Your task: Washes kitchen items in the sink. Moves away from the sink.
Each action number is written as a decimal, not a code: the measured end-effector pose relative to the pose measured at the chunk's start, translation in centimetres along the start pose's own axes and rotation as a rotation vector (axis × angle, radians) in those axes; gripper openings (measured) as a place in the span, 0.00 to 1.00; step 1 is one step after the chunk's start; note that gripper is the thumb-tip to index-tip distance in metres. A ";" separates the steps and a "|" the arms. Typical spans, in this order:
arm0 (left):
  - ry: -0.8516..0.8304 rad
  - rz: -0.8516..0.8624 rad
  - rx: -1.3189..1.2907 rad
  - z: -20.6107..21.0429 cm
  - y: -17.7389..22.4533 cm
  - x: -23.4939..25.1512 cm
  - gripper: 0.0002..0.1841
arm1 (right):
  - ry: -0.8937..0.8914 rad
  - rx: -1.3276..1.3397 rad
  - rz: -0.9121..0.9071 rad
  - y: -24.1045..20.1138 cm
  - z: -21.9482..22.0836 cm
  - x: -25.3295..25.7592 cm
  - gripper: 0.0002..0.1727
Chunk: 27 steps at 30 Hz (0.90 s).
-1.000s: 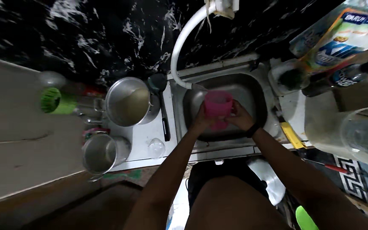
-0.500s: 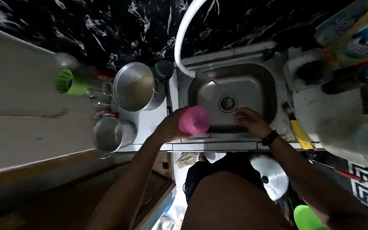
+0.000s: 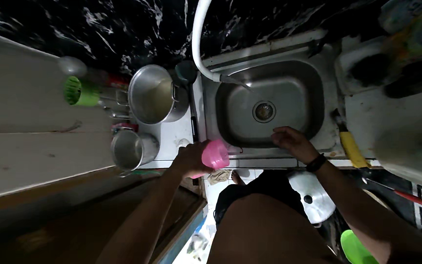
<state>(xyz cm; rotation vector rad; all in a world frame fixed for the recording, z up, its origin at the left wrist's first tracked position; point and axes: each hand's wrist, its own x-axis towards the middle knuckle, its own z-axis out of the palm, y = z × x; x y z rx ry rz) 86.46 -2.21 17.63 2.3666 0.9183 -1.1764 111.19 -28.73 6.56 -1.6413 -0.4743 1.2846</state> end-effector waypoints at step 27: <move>0.294 0.149 -0.718 -9.7 12.6 12.3 0.48 | 0.201 0.195 -0.040 -4.8 -1.4 7.8 0.32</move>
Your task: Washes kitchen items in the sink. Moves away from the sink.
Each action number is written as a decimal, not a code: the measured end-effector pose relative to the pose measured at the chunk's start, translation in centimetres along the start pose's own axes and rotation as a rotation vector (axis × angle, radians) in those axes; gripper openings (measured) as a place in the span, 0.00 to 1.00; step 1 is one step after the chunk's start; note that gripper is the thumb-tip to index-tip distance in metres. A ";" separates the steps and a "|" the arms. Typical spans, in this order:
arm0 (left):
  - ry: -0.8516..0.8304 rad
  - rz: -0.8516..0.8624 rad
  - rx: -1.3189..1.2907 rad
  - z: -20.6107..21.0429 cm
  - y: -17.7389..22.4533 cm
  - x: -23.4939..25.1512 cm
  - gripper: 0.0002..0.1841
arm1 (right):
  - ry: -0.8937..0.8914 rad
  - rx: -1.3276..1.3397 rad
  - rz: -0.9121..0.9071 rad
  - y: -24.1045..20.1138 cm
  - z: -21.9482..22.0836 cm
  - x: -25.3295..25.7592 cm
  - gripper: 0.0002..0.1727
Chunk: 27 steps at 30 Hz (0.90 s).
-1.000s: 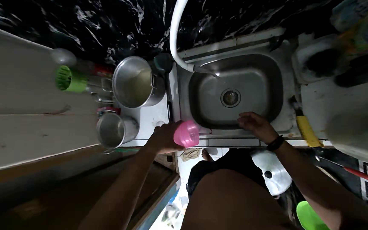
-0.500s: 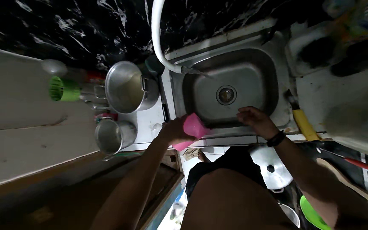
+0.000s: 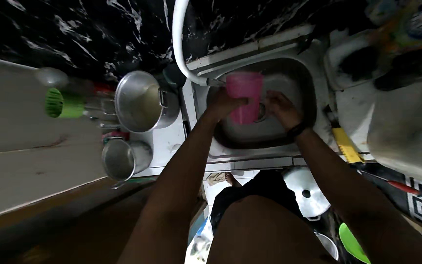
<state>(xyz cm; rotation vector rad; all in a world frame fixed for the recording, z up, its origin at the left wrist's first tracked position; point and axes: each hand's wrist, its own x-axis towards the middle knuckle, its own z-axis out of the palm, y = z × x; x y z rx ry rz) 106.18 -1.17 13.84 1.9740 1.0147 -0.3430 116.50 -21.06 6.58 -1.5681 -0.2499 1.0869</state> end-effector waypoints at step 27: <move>0.138 -0.377 -0.898 1.8 -4.6 -0.8 0.43 | -0.159 -0.160 0.034 -6.9 5.9 4.5 0.35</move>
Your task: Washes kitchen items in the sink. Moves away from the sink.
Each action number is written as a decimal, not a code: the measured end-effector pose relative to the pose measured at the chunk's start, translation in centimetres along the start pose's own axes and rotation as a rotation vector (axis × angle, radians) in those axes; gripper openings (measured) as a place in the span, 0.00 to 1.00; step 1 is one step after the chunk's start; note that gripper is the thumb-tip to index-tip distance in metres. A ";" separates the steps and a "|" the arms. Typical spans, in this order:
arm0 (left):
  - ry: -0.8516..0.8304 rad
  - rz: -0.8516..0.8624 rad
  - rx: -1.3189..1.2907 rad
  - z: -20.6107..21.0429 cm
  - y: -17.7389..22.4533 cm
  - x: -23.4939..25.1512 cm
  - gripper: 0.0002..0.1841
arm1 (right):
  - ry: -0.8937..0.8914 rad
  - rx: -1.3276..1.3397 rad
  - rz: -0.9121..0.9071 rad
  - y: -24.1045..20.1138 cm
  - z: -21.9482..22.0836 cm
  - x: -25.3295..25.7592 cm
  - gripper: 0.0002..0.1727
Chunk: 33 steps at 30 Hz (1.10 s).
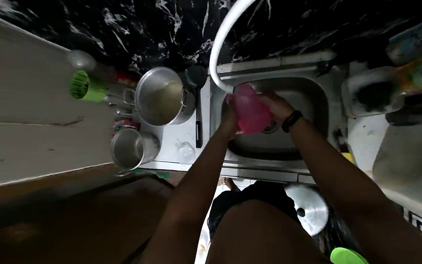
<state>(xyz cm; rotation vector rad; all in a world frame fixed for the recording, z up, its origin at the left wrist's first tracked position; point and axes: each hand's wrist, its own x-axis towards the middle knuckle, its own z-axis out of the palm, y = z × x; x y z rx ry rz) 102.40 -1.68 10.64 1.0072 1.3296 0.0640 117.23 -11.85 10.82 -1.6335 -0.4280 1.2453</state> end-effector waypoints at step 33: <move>-0.178 1.140 0.287 3.5 4.5 -13.4 0.64 | 0.447 -0.926 -0.677 -16.0 -4.2 -17.4 0.49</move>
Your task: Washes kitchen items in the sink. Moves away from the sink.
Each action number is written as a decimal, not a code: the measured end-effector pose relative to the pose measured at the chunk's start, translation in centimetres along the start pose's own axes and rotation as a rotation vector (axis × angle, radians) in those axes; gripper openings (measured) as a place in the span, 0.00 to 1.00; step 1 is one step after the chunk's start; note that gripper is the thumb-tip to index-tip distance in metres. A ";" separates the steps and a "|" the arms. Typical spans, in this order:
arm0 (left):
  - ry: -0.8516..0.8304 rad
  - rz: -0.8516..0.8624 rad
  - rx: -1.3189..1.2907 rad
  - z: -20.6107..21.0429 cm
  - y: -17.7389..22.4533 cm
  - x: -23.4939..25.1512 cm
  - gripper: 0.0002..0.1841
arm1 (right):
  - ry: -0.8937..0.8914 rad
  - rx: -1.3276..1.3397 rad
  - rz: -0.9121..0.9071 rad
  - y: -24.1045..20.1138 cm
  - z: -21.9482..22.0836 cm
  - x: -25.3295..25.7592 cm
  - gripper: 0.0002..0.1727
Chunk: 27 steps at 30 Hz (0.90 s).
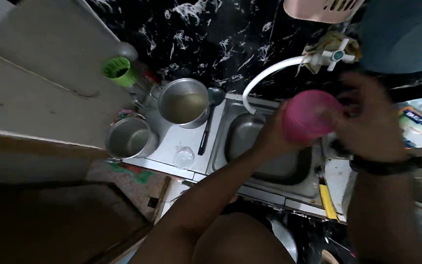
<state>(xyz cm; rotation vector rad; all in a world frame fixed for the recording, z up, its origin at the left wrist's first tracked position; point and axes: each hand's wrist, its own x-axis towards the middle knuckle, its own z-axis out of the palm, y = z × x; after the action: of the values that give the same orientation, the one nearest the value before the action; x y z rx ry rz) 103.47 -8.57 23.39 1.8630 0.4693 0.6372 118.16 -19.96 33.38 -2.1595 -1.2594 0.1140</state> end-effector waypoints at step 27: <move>-0.238 0.067 0.372 -16.0 -7.5 -13.7 0.56 | -0.102 0.017 0.150 -8.2 12.5 -8.1 0.59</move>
<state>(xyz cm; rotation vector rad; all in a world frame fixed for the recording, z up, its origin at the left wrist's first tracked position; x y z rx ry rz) 82.60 -2.40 18.31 2.2828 0.3879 0.3801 102.98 -17.73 26.05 -2.2564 -1.1463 0.2990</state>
